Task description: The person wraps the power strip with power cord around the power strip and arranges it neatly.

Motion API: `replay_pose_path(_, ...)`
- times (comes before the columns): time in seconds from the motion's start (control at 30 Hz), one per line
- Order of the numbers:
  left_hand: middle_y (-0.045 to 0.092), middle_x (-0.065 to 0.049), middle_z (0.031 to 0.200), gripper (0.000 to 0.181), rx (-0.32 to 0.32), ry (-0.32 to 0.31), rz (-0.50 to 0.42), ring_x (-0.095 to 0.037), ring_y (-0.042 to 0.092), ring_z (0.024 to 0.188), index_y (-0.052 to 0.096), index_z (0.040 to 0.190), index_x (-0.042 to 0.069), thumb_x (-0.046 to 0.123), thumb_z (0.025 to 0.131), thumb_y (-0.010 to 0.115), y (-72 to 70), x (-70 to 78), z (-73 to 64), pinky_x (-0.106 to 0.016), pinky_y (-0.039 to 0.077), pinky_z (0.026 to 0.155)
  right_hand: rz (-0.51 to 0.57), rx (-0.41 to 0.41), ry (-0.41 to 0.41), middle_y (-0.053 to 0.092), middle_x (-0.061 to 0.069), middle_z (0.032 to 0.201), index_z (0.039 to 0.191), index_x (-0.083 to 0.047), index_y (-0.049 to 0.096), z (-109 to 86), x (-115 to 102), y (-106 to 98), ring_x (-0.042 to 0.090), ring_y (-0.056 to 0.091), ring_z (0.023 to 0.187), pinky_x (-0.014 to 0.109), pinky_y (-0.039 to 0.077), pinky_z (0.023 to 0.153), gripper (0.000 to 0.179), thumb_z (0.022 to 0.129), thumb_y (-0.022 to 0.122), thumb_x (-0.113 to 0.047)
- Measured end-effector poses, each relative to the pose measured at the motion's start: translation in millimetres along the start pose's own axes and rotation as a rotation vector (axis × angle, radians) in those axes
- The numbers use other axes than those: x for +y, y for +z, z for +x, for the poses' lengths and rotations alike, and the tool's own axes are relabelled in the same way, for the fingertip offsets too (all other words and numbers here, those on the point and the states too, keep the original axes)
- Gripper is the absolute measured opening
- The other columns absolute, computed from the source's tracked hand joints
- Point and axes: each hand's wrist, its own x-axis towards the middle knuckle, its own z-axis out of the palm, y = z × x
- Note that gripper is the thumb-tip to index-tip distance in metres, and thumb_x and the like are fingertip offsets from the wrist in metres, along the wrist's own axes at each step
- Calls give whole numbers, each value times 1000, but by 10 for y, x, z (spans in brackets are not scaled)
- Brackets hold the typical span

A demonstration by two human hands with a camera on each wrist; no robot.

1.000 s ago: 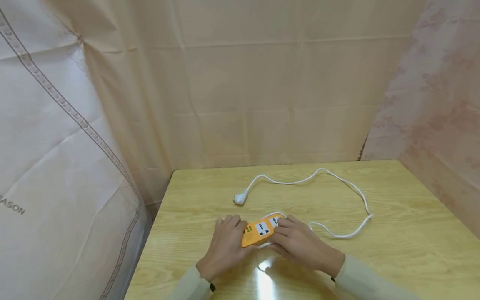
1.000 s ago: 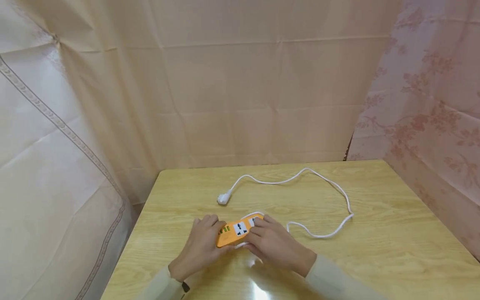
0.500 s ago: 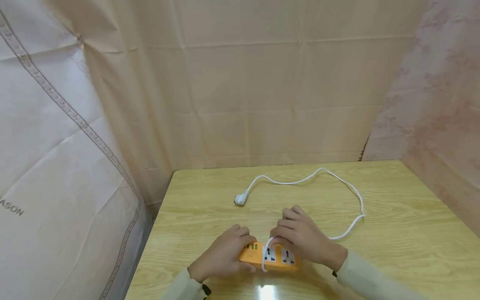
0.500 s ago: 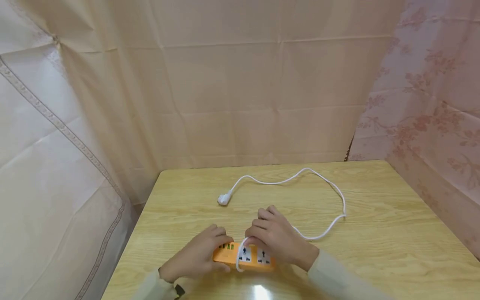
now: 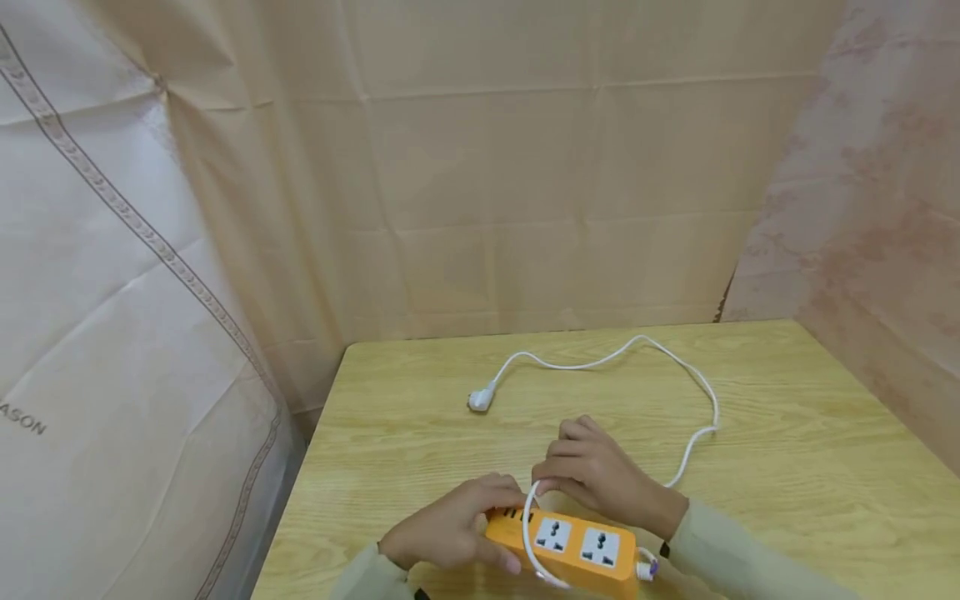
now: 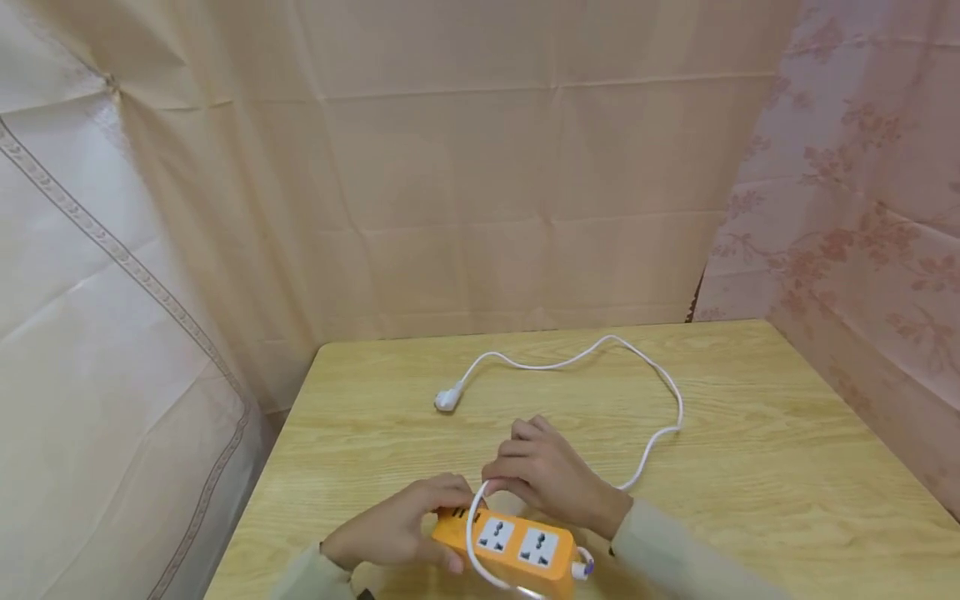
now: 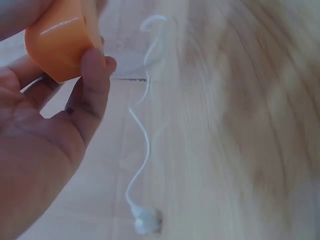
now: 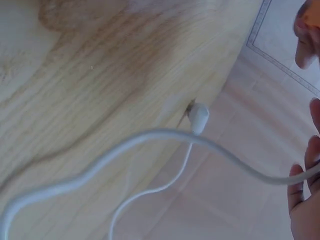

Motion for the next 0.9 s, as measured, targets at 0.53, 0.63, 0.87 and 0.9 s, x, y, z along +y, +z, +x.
replay_pose_path(0.53,64,-13,128,44,239,-130,-594,-23,59,114,61,138,2,20,99,71,15,14,0,-36,55,93,-100,30,238,72,-7,93,97,-17,74,-100,133,106,14,63,87,42,46,80,10,87,74,-17)
replay_pose_path(0.63,65,-13,128,42,306,-147,-602,-24,58,113,61,139,1,19,101,68,14,11,6,-35,55,90,-139,15,252,73,-7,93,92,-18,74,-83,138,117,13,63,85,40,45,78,5,88,73,-16)
replay_pose_path(0.87,69,-12,118,45,442,-240,-625,-26,63,106,58,141,-3,24,105,61,-19,51,-5,-35,48,89,-67,10,318,68,-14,81,98,-18,75,-90,119,113,4,59,76,31,43,73,10,91,74,-12)
replay_pose_path(0.9,69,-12,116,46,461,-253,-634,-27,64,105,58,140,-5,26,106,60,-26,59,-3,-34,48,87,-54,8,326,65,-16,78,100,-17,76,-93,114,110,2,58,75,30,42,72,12,90,75,-10)
